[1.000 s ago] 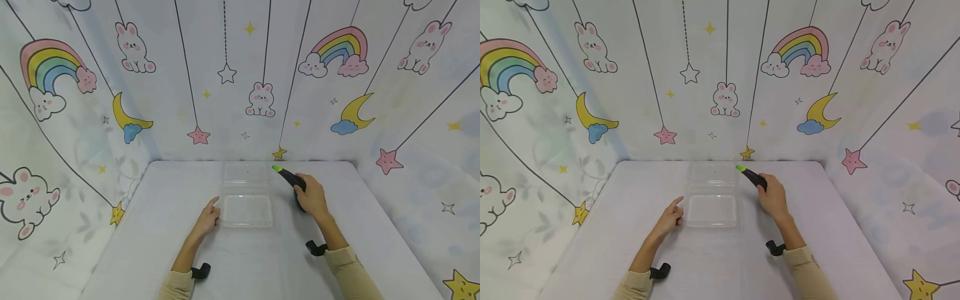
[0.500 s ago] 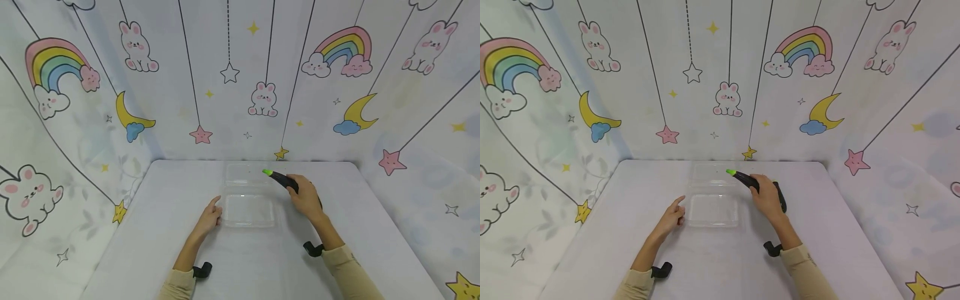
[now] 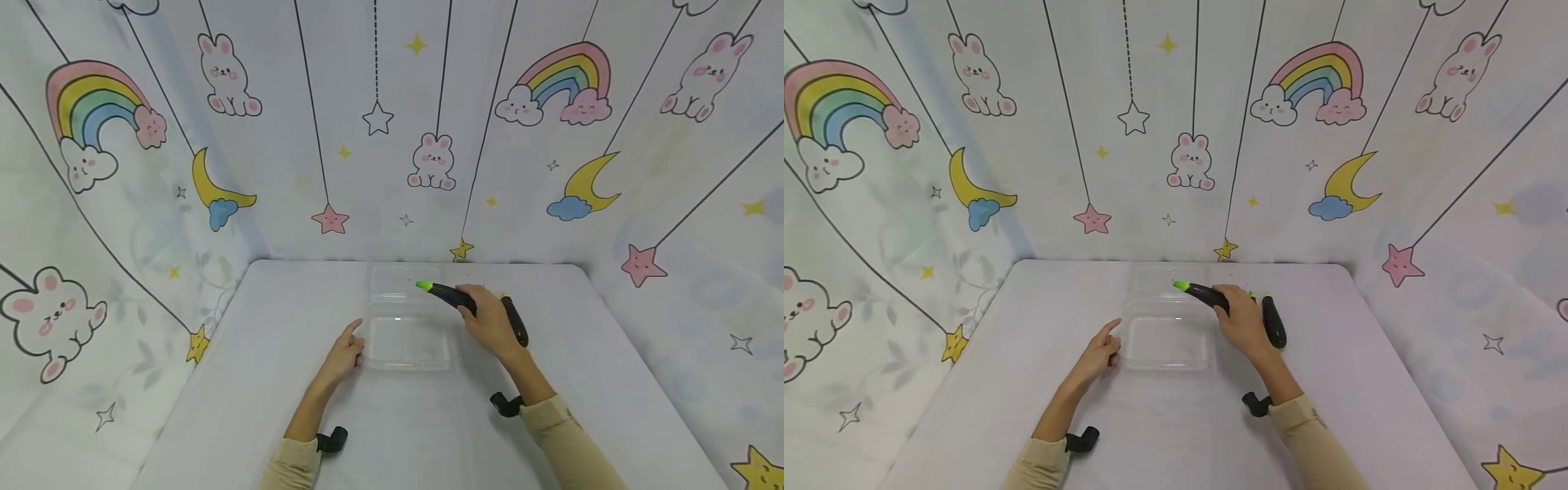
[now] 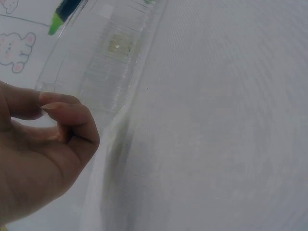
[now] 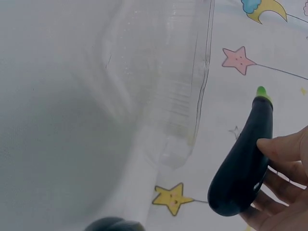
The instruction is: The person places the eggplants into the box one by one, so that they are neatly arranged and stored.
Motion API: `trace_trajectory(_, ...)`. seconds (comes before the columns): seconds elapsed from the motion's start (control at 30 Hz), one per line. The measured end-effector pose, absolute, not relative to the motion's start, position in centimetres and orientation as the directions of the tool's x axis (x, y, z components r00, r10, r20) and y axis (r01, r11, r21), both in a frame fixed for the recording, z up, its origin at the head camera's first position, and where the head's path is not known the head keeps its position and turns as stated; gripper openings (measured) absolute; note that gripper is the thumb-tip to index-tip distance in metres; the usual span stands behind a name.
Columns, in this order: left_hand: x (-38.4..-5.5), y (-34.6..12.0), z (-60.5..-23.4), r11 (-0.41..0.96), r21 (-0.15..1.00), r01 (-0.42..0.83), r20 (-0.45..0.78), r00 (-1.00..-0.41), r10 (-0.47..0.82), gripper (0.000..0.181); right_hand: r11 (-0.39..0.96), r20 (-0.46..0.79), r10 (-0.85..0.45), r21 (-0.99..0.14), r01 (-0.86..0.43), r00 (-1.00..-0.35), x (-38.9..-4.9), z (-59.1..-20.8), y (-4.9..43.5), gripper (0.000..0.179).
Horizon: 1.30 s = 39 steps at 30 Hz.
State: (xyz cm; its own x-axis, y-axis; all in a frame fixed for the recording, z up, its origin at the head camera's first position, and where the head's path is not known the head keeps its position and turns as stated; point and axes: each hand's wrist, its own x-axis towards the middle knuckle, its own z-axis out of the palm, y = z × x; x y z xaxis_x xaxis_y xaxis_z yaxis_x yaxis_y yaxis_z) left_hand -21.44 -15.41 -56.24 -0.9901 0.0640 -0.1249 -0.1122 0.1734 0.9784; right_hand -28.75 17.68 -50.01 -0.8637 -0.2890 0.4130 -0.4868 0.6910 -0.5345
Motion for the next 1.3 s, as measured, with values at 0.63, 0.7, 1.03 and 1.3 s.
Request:
trace_trajectory(0.63, -21.5, -15.4, -56.3, 0.190, 0.976, -0.107, -0.122, -0.990, 0.067, 0.055, 0.658, 0.379, -0.415, -0.503, -0.561, -0.827, -29.2, -50.0, 15.5, 0.041)
trace_trajectory(0.7, -21.5, -15.4, -56.3, 0.195, 0.975, -0.104, -0.119, -0.990, 0.069, 0.055, 0.661, 0.372, -0.423, -0.497, -0.562, -0.826, -29.2, -50.2, 15.3, 0.041)
trace_trajectory(1.03, -21.5, -15.4, -56.4, 0.178, 0.978, -0.111, -0.123, -0.991, 0.060, 0.055, 0.668, 0.355, -0.442, -0.483, -0.567, -0.823, -29.0, -51.3, 14.2, 0.040)
trace_trajectory(1.3, -21.6, -15.3, -56.4, 0.167, 0.980, -0.103, -0.114, -0.992, 0.056, 0.054, 0.676, 0.320, -0.447, -0.491, -0.549, -0.836, -29.0, -51.4, 13.1, 0.040)
